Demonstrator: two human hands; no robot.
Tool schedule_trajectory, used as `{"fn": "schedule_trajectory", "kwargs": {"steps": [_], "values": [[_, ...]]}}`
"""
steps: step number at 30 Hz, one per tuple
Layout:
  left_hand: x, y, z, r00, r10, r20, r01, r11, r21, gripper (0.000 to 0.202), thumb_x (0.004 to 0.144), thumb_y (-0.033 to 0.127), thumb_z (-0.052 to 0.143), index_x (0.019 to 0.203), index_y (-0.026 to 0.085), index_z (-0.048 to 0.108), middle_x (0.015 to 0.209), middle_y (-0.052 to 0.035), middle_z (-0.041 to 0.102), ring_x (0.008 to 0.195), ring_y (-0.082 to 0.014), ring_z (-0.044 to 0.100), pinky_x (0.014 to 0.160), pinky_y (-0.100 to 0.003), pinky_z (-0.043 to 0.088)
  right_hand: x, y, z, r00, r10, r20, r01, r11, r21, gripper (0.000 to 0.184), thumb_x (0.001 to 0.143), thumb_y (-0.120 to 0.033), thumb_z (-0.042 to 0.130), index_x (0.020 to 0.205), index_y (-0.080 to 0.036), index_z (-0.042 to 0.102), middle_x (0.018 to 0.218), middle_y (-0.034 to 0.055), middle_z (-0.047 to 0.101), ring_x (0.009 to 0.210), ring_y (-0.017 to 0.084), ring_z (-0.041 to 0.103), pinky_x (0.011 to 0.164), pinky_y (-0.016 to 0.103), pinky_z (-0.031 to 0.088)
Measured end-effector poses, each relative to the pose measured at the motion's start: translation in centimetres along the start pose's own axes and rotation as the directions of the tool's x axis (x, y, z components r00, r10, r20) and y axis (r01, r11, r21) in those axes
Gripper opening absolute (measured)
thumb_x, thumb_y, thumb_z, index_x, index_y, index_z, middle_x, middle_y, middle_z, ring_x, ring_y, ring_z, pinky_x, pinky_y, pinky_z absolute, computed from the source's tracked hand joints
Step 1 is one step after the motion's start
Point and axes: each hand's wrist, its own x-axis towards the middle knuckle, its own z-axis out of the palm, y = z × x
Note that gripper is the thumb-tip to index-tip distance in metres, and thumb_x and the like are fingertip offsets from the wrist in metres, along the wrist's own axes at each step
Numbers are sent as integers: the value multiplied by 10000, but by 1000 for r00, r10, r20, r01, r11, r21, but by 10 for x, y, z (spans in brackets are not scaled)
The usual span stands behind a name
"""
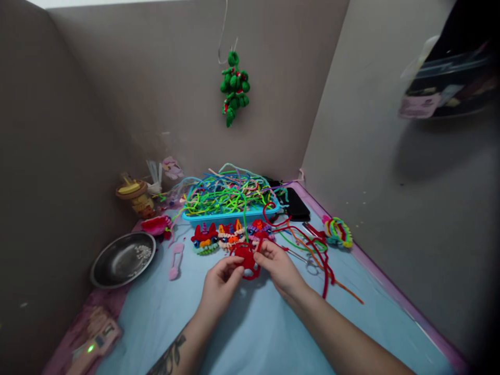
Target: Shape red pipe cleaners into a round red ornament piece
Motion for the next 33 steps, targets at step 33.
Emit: {"fn": "schedule_trajectory", "kwargs": {"steps": [33], "values": [[11, 6, -12, 977, -202, 71, 214, 906, -365, 424, 627, 352, 760, 953, 156, 572, 649, 18, 601, 518, -76, 483, 498, -184, 310, -6, -7, 3, 996, -18, -89, 25, 996, 81, 246, 573, -317, 768, 641, -184, 574, 604, -28, 586, 575, 115, 515, 589, 227, 401]]}}
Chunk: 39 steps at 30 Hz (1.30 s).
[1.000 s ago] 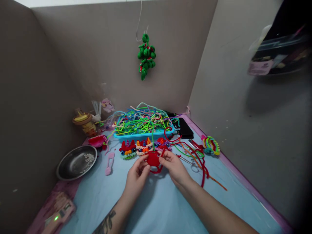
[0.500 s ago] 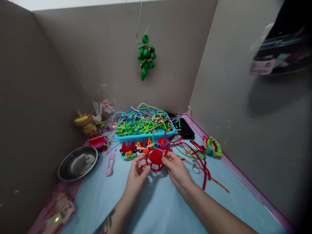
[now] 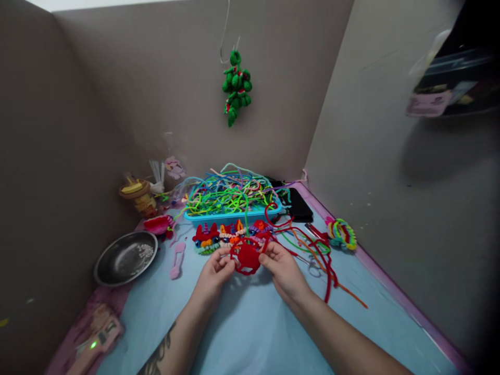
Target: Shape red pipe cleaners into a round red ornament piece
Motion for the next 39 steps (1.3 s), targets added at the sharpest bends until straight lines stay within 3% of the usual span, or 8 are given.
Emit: {"fn": "schedule_trajectory", "kwargs": {"steps": [6, 12, 19, 23, 26, 30, 35, 39], "values": [[0, 1, -2, 997, -78, 23, 79, 996, -35, 316, 682, 419, 698, 821, 143, 632, 749, -22, 621, 572, -93, 500, 526, -195, 332, 2, 6, -4, 999, -17, 32, 19, 998, -58, 242, 596, -316, 751, 635, -186, 551, 598, -28, 575, 567, 118, 504, 569, 227, 393], [1, -1, -5, 995, -95, -36, 89, 986, -140, 248, 653, 342, 718, 661, 155, 555, 576, 43, 532, 512, -73, 448, 512, -185, 323, -1, 8, -2, 998, 13, 66, -10, 999, -44, 241, 596, -305, 756, 630, -189, 548, 577, -45, 551, 544, 105, 488, 564, 224, 386], [3, -1, -7, 995, -85, -52, 78, 989, -124, 260, 666, 328, 692, 614, 154, 505, 496, 73, 441, 427, -47, 340, 427, -174, 219, -2, 6, 1, 998, 21, 63, -18, 999, -40, 231, 589, -292, 757, 612, -184, 554, 563, -41, 554, 535, 103, 489, 545, 222, 392], [4, 0, -6, 987, -139, -79, 130, 985, -110, 277, 682, 392, 687, 805, 155, 612, 658, 22, 590, 499, -63, 459, 459, -174, 275, 0, 5, 2, 1000, 2, 29, -1, 999, -45, 259, 581, -319, 760, 604, -188, 537, 559, -40, 555, 527, 107, 491, 531, 226, 397], [5, -1, -5, 987, -80, -143, 71, 995, -70, 410, 677, 420, 691, 992, 168, 621, 842, -22, 638, 515, -58, 474, 445, -170, 273, 0, 0, 1, 999, -51, -2, 51, 996, -75, 280, 597, -339, 748, 591, -191, 511, 563, -43, 544, 528, 105, 479, 529, 226, 383], [8, 11, -10, 969, 57, -241, -64, 998, -21, 402, 624, 391, 733, 926, 147, 627, 765, -11, 628, 494, -59, 464, 436, -169, 292, 5, -18, -10, 991, -116, -69, 107, 986, -130, 275, 603, -346, 743, 599, -195, 513, 557, -53, 515, 524, 103, 463, 522, 224, 364], [6, 50, -22, 938, 135, -319, -193, 969, -157, 334, 580, 254, 759, 867, 154, 621, 693, 26, 595, 503, -41, 465, 444, -135, 320, 22, -61, -32, 962, -206, -181, 187, 975, -116, 260, 549, -312, 774, 605, -188, 553, 564, -47, 524, 522, 96, 462, 535, 225, 379], [-2, 80, -20, 925, 213, -315, -282, 940, -191, 269, 605, 202, 731, 847, 170, 618, 693, 40, 577, 501, -31, 449, 426, -126, 310, 40, -99, -31, 940, -274, -203, 267, 962, -62, 275, 534, -302, 783, 640, -190, 555, 603, -58, 544, 559, 86, 488, 605, 226, 416]]}}
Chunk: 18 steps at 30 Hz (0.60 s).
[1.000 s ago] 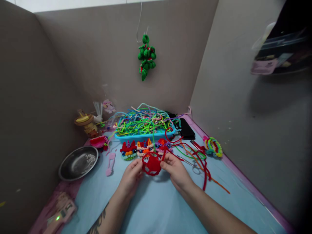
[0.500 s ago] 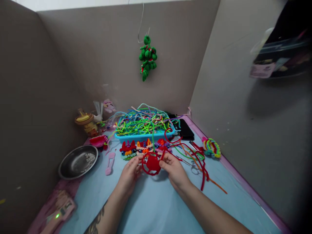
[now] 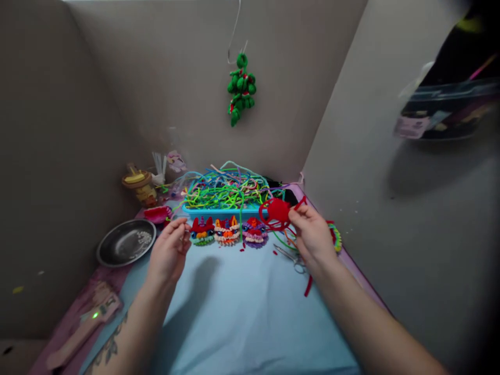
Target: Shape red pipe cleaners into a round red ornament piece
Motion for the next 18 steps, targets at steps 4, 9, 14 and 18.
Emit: {"fn": "schedule_trajectory", "kwargs": {"steps": [4, 9, 14, 18], "values": [[-2, 24, 23, 989, 109, 99, -121, 984, 131, 259, 635, 200, 709, 872, 152, 615, 720, 6, 596, 490, -37, 434, 427, -144, 308, 20, -26, 26, 987, -155, 45, 150, 984, 99, 265, 545, -250, 794, 646, -186, 558, 636, -62, 563, 577, 73, 507, 648, 226, 426], [11, 56, 49, 879, 422, 222, -474, 824, 311, 218, 733, 228, 623, 942, 173, 605, 736, -5, 611, 522, -66, 482, 463, -169, 362, 35, -38, 64, 951, -266, 158, 245, 959, 142, 247, 551, -247, 787, 649, -194, 566, 659, -56, 573, 601, 76, 515, 644, 219, 418], [33, 60, 57, 771, 589, 242, -609, 573, 548, 222, 778, 240, 586, 994, 190, 589, 745, 0, 631, 644, -106, 571, 598, -197, 446, 38, -15, 89, 961, -152, 231, 111, 977, 183, 236, 540, -245, 775, 625, -188, 563, 606, -63, 556, 573, 78, 494, 608, 206, 398], [48, 41, 63, 810, 446, 381, -580, 509, 637, 192, 807, 289, 552, 970, 193, 580, 695, 8, 619, 610, -126, 581, 547, -209, 433, 36, 14, 108, 959, -30, 283, -3, 993, 116, 224, 557, -248, 756, 612, -181, 549, 572, -64, 536, 548, 82, 468, 568, 202, 373]]}}
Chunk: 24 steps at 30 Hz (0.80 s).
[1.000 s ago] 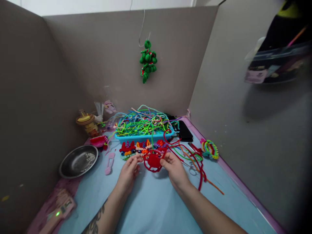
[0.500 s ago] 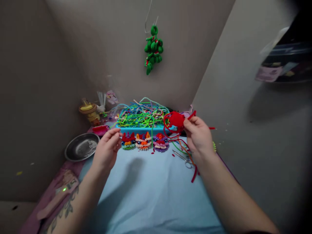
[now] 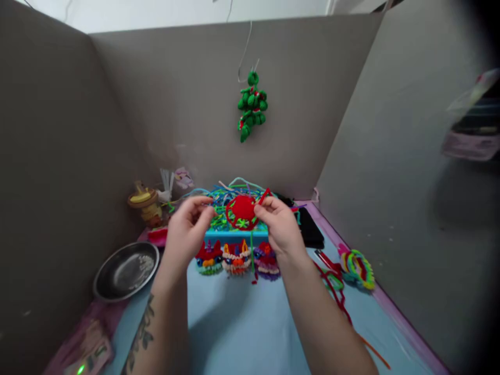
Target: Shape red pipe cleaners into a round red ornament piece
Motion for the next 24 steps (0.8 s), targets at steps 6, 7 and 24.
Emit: {"fn": "schedule_trajectory", "kwargs": {"steps": [6, 7, 24], "values": [[-4, -11, 29, 985, 48, 164, -106, 923, 371, 226, 836, 251, 497, 1056, 251, 546, 902, -13, 693, 800, -176, 650, 683, -259, 459, 10, 36, 17, 998, 55, -44, -56, 998, -17, 239, 624, -310, 723, 625, -177, 524, 569, -62, 514, 554, 88, 451, 559, 205, 351], [-4, -13, 32, 985, 55, 165, -118, 908, 402, 236, 834, 244, 492, 1064, 258, 546, 923, -15, 698, 812, -183, 654, 681, -261, 461, 12, 40, 18, 996, 64, -60, -65, 998, -12, 254, 621, -316, 726, 618, -177, 513, 566, -65, 504, 551, 87, 444, 558, 204, 346], [-1, -37, 65, 998, -66, 16, 67, 995, -76, 308, 746, 268, 625, 1036, 183, 683, 820, -40, 730, 633, -156, 631, 594, -254, 514, 12, 39, 13, 992, 92, -84, -89, 995, 49, 237, 563, -296, 728, 627, -179, 532, 609, -50, 541, 613, 111, 486, 624, 234, 378]]}}
